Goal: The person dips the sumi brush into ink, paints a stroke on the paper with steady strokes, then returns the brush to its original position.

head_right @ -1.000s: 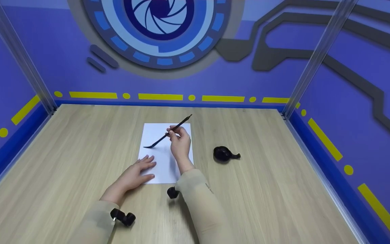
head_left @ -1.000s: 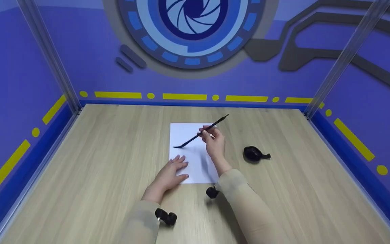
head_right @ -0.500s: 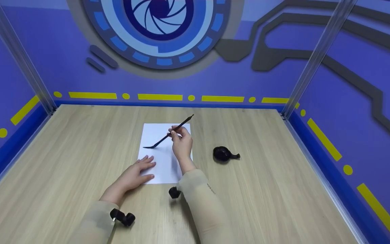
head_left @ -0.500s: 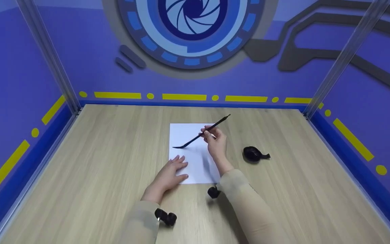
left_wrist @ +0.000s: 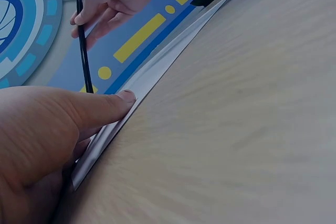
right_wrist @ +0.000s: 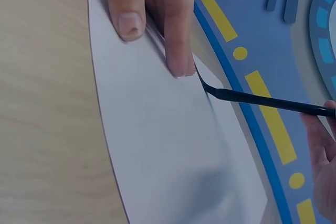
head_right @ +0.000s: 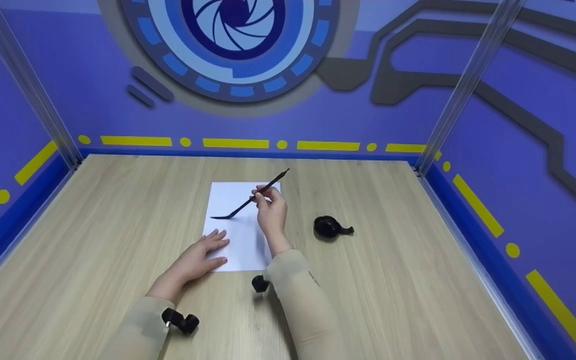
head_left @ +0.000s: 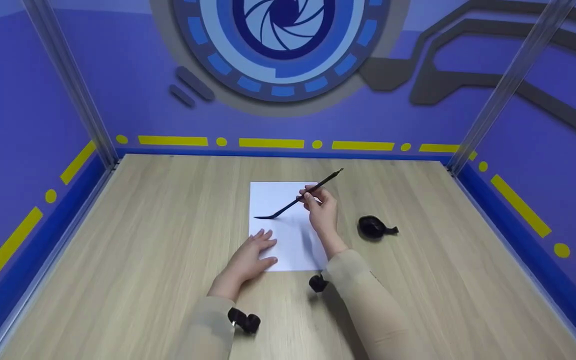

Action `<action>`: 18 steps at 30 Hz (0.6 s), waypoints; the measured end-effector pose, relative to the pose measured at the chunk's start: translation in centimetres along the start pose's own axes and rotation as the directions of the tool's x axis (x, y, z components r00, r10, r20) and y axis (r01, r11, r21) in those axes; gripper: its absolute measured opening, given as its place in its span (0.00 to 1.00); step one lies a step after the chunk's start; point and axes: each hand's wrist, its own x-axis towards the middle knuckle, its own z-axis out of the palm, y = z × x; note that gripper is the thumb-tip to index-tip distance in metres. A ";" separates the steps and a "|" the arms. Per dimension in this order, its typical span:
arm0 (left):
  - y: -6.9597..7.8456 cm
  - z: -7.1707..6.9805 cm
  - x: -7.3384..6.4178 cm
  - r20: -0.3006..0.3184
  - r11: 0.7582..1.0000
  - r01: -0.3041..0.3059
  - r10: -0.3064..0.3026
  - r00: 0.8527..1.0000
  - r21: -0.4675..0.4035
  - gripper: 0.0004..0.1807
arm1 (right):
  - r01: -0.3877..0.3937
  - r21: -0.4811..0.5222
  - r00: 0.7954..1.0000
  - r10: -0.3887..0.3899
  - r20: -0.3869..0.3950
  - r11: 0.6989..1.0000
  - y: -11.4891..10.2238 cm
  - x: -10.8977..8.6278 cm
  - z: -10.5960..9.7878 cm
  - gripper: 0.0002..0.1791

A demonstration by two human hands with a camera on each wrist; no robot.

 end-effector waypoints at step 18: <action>0.4 -0.1 -0.3 0.005 0.999 0.044 -0.044 0.999 -0.025 0.28 | -0.016 -0.006 1.000 0.016 -0.019 1.000 0.1 0.2 -1.0 0.11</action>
